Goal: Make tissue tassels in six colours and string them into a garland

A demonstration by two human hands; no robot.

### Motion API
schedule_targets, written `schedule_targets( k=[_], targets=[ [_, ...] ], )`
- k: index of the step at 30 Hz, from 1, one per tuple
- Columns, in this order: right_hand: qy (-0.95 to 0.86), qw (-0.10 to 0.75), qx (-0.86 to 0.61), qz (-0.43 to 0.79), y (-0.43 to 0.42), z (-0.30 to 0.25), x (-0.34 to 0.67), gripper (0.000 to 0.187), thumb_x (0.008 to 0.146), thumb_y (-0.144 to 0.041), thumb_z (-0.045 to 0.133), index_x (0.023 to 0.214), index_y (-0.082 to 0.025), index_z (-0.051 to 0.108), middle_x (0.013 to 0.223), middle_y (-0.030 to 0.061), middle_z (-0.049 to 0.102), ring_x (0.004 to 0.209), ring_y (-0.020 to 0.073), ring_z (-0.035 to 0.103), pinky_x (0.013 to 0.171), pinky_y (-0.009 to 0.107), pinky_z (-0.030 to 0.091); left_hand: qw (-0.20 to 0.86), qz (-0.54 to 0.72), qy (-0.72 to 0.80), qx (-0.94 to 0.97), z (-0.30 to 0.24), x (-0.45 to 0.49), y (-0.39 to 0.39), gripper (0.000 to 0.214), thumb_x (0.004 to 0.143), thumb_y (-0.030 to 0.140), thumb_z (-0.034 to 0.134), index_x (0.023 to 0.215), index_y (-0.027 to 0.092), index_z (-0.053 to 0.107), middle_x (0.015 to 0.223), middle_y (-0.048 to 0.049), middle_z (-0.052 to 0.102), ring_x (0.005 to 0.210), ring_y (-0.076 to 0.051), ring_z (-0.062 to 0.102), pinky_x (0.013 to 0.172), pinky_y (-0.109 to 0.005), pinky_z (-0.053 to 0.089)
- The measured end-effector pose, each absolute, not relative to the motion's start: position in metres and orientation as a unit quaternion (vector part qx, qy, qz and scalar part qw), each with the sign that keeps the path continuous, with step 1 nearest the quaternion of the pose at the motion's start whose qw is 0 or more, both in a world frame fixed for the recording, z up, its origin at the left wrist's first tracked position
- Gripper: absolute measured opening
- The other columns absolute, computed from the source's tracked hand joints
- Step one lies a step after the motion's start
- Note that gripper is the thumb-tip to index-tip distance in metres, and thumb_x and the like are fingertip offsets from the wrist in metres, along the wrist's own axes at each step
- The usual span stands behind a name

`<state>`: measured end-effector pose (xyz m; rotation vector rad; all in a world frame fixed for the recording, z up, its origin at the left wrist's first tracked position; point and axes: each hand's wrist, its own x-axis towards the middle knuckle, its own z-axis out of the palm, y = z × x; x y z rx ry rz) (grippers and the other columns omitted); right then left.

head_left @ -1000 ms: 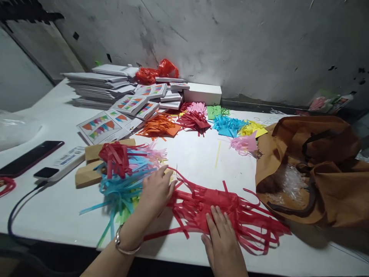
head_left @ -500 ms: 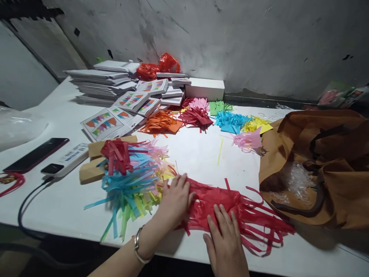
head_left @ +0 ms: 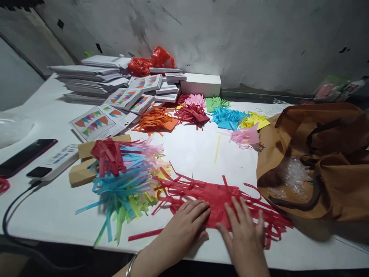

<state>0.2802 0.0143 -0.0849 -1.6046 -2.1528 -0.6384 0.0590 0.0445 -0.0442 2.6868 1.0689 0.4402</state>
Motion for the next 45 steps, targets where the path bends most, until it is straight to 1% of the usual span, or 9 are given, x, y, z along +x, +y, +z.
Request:
schedule_targets(
  k=[2,4,7,9,15,21,29,41,45],
  targets=[
    [-0.705,0.164,-0.639,-0.258,0.015,-0.078,0.318,0.055,0.104,-0.053,0.027,0.110,-0.019,0.069,0.121,0.0167,0.070,0.109,0.0397,0.065,0.093,0.071,0.039,0.122,0.151,0.367,0.910,-0.046,0.058,0.047,0.043,0.090,0.027,0.067,0.131,0.017,0.059,0.133,-0.0122,0.065,0.121,-0.030,0.059,0.104,-0.050,0.050],
    [-0.644,0.160,-0.701,-0.262,0.010,-0.066,0.349,0.059,0.104,-0.053,0.023,0.105,-0.015,0.069,0.112,0.0186,0.072,0.104,0.0392,0.067,0.084,0.064,0.046,0.132,0.157,0.366,0.908,-0.045,0.056,0.049,0.041,0.089,0.026,0.067,0.129,0.018,0.060,0.132,-0.0117,0.066,0.120,-0.030,0.059,0.103,-0.049,0.050],
    [-0.577,0.224,-0.725,-0.303,-0.003,-0.047,0.361,0.036,0.102,-0.042,0.044,0.107,-0.016,0.067,0.108,0.0172,0.074,0.095,0.0360,0.069,0.077,0.051,0.050,0.129,0.180,0.358,0.907,-0.048,0.055,0.050,0.035,0.090,0.026,0.066,0.125,0.020,0.062,0.129,-0.0103,0.067,0.119,-0.029,0.059,0.101,-0.048,0.049],
    [-0.631,0.275,-0.663,-0.294,-0.008,-0.040,0.340,0.019,0.097,-0.026,0.056,0.111,-0.017,0.065,0.109,0.0151,0.073,0.093,0.0322,0.069,0.080,0.047,0.051,0.113,0.195,0.353,0.908,-0.052,0.057,0.051,0.029,0.092,0.023,0.063,0.121,0.021,0.064,0.126,-0.0090,0.068,0.117,-0.027,0.060,0.100,-0.046,0.049],
    [-0.840,0.273,-0.457,-0.102,-0.002,-0.050,0.258,0.032,0.098,-0.018,0.050,0.127,-0.011,0.061,0.125,0.0128,0.069,0.120,0.0261,0.062,0.102,0.044,0.049,0.094,0.222,0.342,0.908,-0.051,0.056,0.053,0.018,0.097,0.012,0.052,0.107,0.020,0.065,0.115,-0.0058,0.072,0.108,-0.022,0.062,0.098,-0.042,0.044],
    [-0.847,0.332,-0.408,-0.080,-0.001,-0.050,0.261,0.035,0.090,0.000,0.044,0.116,-0.010,0.065,0.102,0.0079,0.076,0.104,0.0189,0.069,0.103,0.039,0.048,0.144,0.228,0.314,0.910,-0.030,0.044,0.033,0.024,0.099,0.008,0.040,0.106,0.021,0.060,0.113,-0.0024,0.072,0.109,-0.018,0.063,0.114,-0.041,0.030],
    [-0.791,0.351,-0.499,-0.036,0.005,-0.046,0.265,0.015,0.099,-0.012,0.047,0.100,-0.015,0.062,0.084,0.0048,0.070,0.085,0.0212,0.064,0.085,0.039,0.043,0.117,0.227,0.438,0.862,-0.045,0.050,0.040,0.023,0.097,0.010,0.040,0.091,0.018,0.060,0.075,-0.0028,0.070,0.067,-0.018,0.062,0.081,-0.040,0.044],
    [-0.745,0.204,-0.633,-0.058,0.037,-0.057,0.258,0.021,0.102,-0.021,0.044,0.087,-0.020,0.059,0.071,0.0041,0.059,0.074,0.0239,0.055,0.077,0.041,0.038,0.086,-0.001,0.568,0.819,-0.024,0.075,0.073,0.029,0.100,0.022,0.043,0.080,0.017,0.063,0.072,-0.0082,0.073,0.067,-0.026,0.070,0.072,-0.040,0.043],
    [-0.718,0.225,-0.647,-0.120,0.036,-0.050,0.263,0.014,0.100,-0.020,0.049,0.099,-0.016,0.062,0.089,0.0107,0.067,0.089,0.0285,0.060,0.085,0.048,0.041,0.103,-0.025,0.567,0.817,-0.023,0.074,0.078,0.032,0.101,0.024,0.042,0.080,0.017,0.065,0.073,-0.0096,0.075,0.067,-0.028,0.071,0.070,-0.040,0.044]
  ],
)
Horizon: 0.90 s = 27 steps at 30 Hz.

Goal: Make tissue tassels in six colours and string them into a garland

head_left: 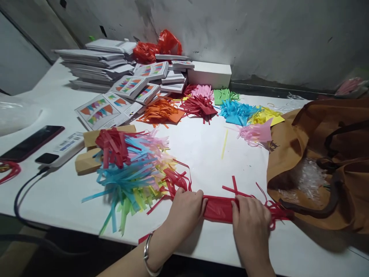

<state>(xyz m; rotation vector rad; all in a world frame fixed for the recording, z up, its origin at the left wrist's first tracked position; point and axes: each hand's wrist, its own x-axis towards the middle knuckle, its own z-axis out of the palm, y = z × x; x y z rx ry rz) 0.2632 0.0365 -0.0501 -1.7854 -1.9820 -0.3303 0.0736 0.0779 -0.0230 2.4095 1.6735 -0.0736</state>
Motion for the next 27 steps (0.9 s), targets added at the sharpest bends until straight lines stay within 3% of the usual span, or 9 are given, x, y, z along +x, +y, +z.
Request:
schedule_targets(
  k=[4,7,12,17,20,23,27],
  targets=[
    [-0.786,0.305,-0.525,-0.112,0.028,-0.046,0.264,0.017,0.095,-0.013,0.055,0.110,-0.015,0.064,0.107,0.0125,0.069,0.105,0.0291,0.061,0.097,0.049,0.042,0.106,-0.032,0.566,0.817,-0.022,0.075,0.078,0.031,0.101,0.024,0.042,0.081,0.017,0.065,0.073,-0.0096,0.075,0.068,-0.028,0.071,0.071,-0.040,0.044],
    [-0.835,0.326,-0.440,-0.057,0.020,-0.056,0.257,0.023,0.095,-0.008,0.051,0.110,-0.014,0.067,0.104,0.0102,0.071,0.101,0.0265,0.062,0.098,0.046,0.043,0.120,-0.033,0.570,0.812,-0.020,0.076,0.077,0.030,0.101,0.027,0.043,0.082,0.016,0.065,0.075,-0.0098,0.075,0.071,-0.028,0.070,0.072,-0.040,0.044],
    [-0.810,0.358,-0.462,-0.052,0.014,-0.076,0.247,0.023,0.095,-0.005,0.049,0.101,-0.013,0.069,0.096,0.0101,0.073,0.095,0.0255,0.064,0.100,0.049,0.041,0.176,0.010,0.564,0.806,-0.016,0.050,0.079,0.018,0.097,0.018,0.049,0.087,0.018,0.064,0.085,-0.0054,0.075,0.076,-0.025,0.068,0.075,-0.040,0.044],
    [-0.787,0.381,-0.484,-0.029,0.010,-0.073,0.247,0.019,0.096,-0.008,0.050,0.097,-0.014,0.068,0.093,0.0080,0.071,0.093,0.0234,0.064,0.103,0.052,0.037,0.007,0.197,0.569,0.799,-0.010,0.011,0.067,0.022,0.094,0.012,0.047,0.104,0.020,0.064,0.108,-0.0094,0.068,0.101,-0.030,0.060,0.086,-0.048,0.043],
    [-0.796,0.375,-0.474,-0.030,0.009,-0.064,0.244,0.018,0.096,-0.009,0.049,0.098,-0.014,0.067,0.092,0.0079,0.071,0.092,0.0230,0.064,0.102,0.051,0.036,-0.001,0.260,0.466,0.846,-0.011,0.021,0.049,0.026,0.094,0.014,0.053,0.118,0.022,0.060,0.120,-0.0081,0.064,0.111,-0.026,0.055,0.100,-0.046,0.040],
    [-0.806,0.371,-0.462,-0.002,0.008,-0.056,0.238,0.017,0.097,-0.011,0.049,0.098,-0.015,0.066,0.091,0.0062,0.071,0.090,0.0213,0.064,0.103,0.048,0.035,0.057,0.224,0.378,0.896,-0.027,0.045,0.036,0.019,0.094,0.019,0.061,0.113,0.022,0.062,0.111,-0.0035,0.069,0.104,-0.022,0.058,0.103,-0.044,0.035],
    [-0.806,0.353,-0.474,0.001,0.008,-0.058,0.236,0.021,0.102,-0.022,0.046,0.105,-0.017,0.066,0.096,0.0069,0.072,0.092,0.0229,0.064,0.102,0.047,0.034,0.114,0.220,0.386,0.889,-0.052,0.055,0.037,0.008,0.094,0.015,0.061,0.098,0.021,0.063,0.092,-0.0003,0.070,0.085,-0.018,0.058,0.089,-0.039,0.036]
  ],
)
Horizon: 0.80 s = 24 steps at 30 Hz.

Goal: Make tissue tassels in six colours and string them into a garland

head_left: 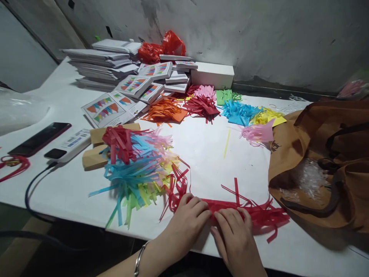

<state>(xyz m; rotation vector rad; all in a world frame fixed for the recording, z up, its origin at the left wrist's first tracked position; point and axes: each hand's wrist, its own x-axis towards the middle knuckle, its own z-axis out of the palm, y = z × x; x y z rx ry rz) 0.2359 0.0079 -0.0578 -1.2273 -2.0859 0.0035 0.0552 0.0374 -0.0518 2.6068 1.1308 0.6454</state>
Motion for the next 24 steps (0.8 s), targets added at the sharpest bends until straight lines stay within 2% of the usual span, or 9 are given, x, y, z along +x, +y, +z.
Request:
schedule_targets(
  k=[4,8,14,17,20,24],
  targets=[
    [-0.799,0.366,-0.476,-0.010,0.007,-0.064,0.246,0.029,0.104,-0.018,0.039,0.101,-0.018,0.067,0.091,0.0054,0.072,0.090,0.0215,0.062,0.102,0.048,0.033,0.163,0.271,0.384,0.868,-0.055,0.044,0.038,0.013,0.097,0.013,0.055,0.099,0.023,0.063,0.092,0.0009,0.070,0.085,-0.017,0.057,0.090,-0.038,0.032],
    [-0.799,0.339,-0.496,0.005,0.004,-0.064,0.258,0.023,0.104,-0.022,0.045,0.100,-0.021,0.067,0.093,0.0035,0.071,0.093,0.0217,0.062,0.104,0.050,0.030,0.161,0.263,0.440,0.843,-0.049,0.036,0.033,0.015,0.099,0.016,0.050,0.093,0.020,0.064,0.097,-0.0019,0.069,0.092,-0.020,0.057,0.090,-0.040,0.031],
    [-0.755,0.287,-0.586,-0.061,0.004,-0.063,0.256,0.020,0.100,-0.022,0.049,0.086,-0.021,0.063,0.093,0.0056,0.068,0.092,0.0243,0.061,0.096,0.050,0.035,0.113,0.145,0.541,0.821,-0.040,0.046,0.044,0.026,0.099,0.020,0.048,0.081,0.018,0.066,0.085,-0.0047,0.066,0.080,-0.024,0.057,0.082,-0.045,0.033],
    [-0.722,0.256,-0.635,-0.094,0.011,-0.059,0.250,0.025,0.100,-0.026,0.048,0.080,-0.020,0.061,0.089,0.0073,0.068,0.087,0.0267,0.061,0.089,0.050,0.039,0.100,0.079,0.574,0.809,-0.032,0.053,0.053,0.027,0.099,0.022,0.049,0.079,0.019,0.067,0.082,-0.0051,0.067,0.079,-0.025,0.059,0.082,-0.047,0.034],
    [-0.700,0.248,-0.658,-0.126,0.015,-0.052,0.249,0.024,0.101,-0.026,0.047,0.085,-0.019,0.063,0.090,0.0090,0.069,0.086,0.0285,0.062,0.088,0.054,0.040,0.091,0.050,0.580,0.808,-0.029,0.057,0.058,0.027,0.099,0.023,0.051,0.079,0.019,0.068,0.083,-0.0054,0.068,0.081,-0.026,0.060,0.081,-0.048,0.034],
    [-0.738,0.328,-0.571,-0.148,0.014,-0.051,0.246,0.010,0.097,-0.018,0.057,0.099,-0.018,0.067,0.097,0.0095,0.071,0.093,0.0271,0.064,0.098,0.055,0.038,0.092,0.042,0.581,0.807,-0.031,0.058,0.058,0.025,0.098,0.024,0.053,0.079,0.020,0.069,0.083,-0.0054,0.068,0.082,-0.027,0.061,0.081,-0.048,0.035]
  ],
)
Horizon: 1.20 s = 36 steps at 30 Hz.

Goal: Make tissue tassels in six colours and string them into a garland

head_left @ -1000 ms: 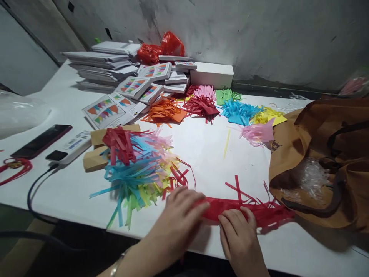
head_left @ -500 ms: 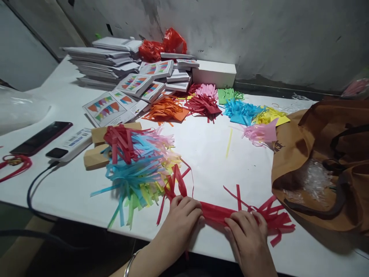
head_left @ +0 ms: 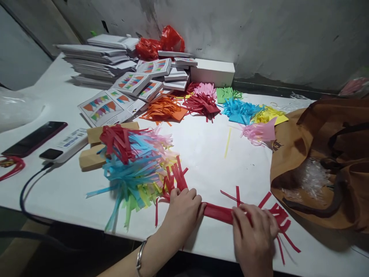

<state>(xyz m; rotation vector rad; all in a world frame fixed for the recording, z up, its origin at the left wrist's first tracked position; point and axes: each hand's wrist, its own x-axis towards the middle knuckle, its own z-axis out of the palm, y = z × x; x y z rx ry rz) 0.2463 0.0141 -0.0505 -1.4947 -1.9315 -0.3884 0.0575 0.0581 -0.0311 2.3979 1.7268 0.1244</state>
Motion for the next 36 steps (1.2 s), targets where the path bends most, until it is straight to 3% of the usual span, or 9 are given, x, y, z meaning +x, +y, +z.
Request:
schedule_targets(
  k=[4,6,8,12,17,21,29,33,36],
  targets=[
    [-0.812,0.349,-0.467,-0.035,0.013,-0.057,0.238,0.019,0.098,-0.010,0.050,0.102,-0.017,0.067,0.089,0.0058,0.070,0.087,0.0210,0.063,0.094,0.044,0.042,0.082,0.072,0.584,0.804,-0.033,0.055,0.057,0.018,0.094,0.023,0.060,0.078,0.018,0.067,0.081,-0.0054,0.067,0.081,-0.026,0.060,0.082,-0.048,0.036],
    [-0.816,0.341,-0.466,-0.011,0.015,-0.057,0.235,0.021,0.098,-0.007,0.048,0.099,-0.017,0.066,0.085,0.0047,0.068,0.081,0.0188,0.061,0.089,0.040,0.042,0.078,0.120,0.565,0.813,-0.032,0.052,0.055,0.006,0.090,0.024,0.066,0.088,0.018,0.067,0.091,-0.0061,0.068,0.086,-0.026,0.059,0.087,-0.050,0.036],
    [-0.811,0.348,-0.470,0.010,0.017,-0.054,0.234,0.021,0.097,-0.006,0.048,0.095,-0.018,0.065,0.082,0.0035,0.066,0.077,0.0172,0.059,0.087,0.039,0.041,0.073,0.171,0.511,0.839,-0.032,0.049,0.053,0.012,0.087,0.023,0.070,0.098,0.021,0.066,0.105,-0.0056,0.068,0.097,-0.027,0.057,0.096,-0.053,0.031],
    [-0.799,0.360,-0.478,0.059,0.018,-0.048,0.230,0.016,0.100,-0.016,0.048,0.095,-0.019,0.063,0.085,0.0036,0.065,0.080,0.0179,0.058,0.088,0.040,0.038,0.067,0.221,0.415,0.880,-0.037,0.044,0.047,0.009,0.091,0.017,0.066,0.085,0.023,0.064,0.095,0.0003,0.069,0.098,-0.022,0.056,0.108,-0.053,0.021],
    [-0.814,0.326,-0.479,0.044,0.014,-0.054,0.225,0.025,0.102,-0.012,0.042,0.091,-0.019,0.063,0.081,0.0023,0.064,0.077,0.0177,0.055,0.087,0.039,0.035,0.121,0.265,0.433,0.853,-0.045,0.041,0.044,0.017,0.092,0.017,0.064,0.075,0.021,0.063,0.079,0.0017,0.067,0.083,-0.018,0.055,0.096,-0.045,0.031],
    [-0.802,0.323,-0.501,0.037,0.009,-0.061,0.243,0.022,0.101,-0.014,0.044,0.092,-0.020,0.064,0.086,0.0029,0.064,0.083,0.0188,0.056,0.095,0.043,0.033,0.158,0.272,0.454,0.834,-0.049,0.035,0.042,0.016,0.092,0.021,0.065,0.076,0.021,0.064,0.080,0.0011,0.067,0.083,-0.019,0.055,0.088,-0.042,0.032],
    [-0.760,0.247,-0.600,-0.047,0.009,-0.063,0.258,0.021,0.100,-0.024,0.047,0.083,-0.021,0.059,0.091,0.0067,0.064,0.087,0.0255,0.058,0.089,0.049,0.034,0.080,0.131,0.540,0.828,-0.041,0.047,0.042,0.019,0.096,0.017,0.051,0.081,0.017,0.063,0.085,-0.0061,0.064,0.082,-0.025,0.054,0.079,-0.044,0.033],
    [-0.743,0.276,-0.600,-0.103,0.010,-0.058,0.250,0.014,0.098,-0.022,0.050,0.092,-0.019,0.063,0.096,0.0100,0.066,0.091,0.0280,0.059,0.092,0.053,0.036,0.085,0.115,0.537,0.831,-0.038,0.049,0.047,0.011,0.093,0.016,0.056,0.084,0.018,0.063,0.089,-0.0056,0.064,0.082,-0.024,0.054,0.080,-0.044,0.033],
    [-0.789,0.320,-0.522,-0.048,0.010,-0.055,0.240,0.016,0.098,-0.014,0.050,0.103,-0.018,0.065,0.095,0.0082,0.066,0.093,0.0239,0.059,0.095,0.049,0.038,0.096,0.160,0.509,0.840,-0.042,0.046,0.048,0.010,0.090,0.011,0.059,0.085,0.019,0.062,0.090,-0.0035,0.064,0.084,-0.022,0.054,0.083,-0.043,0.033]
  ],
)
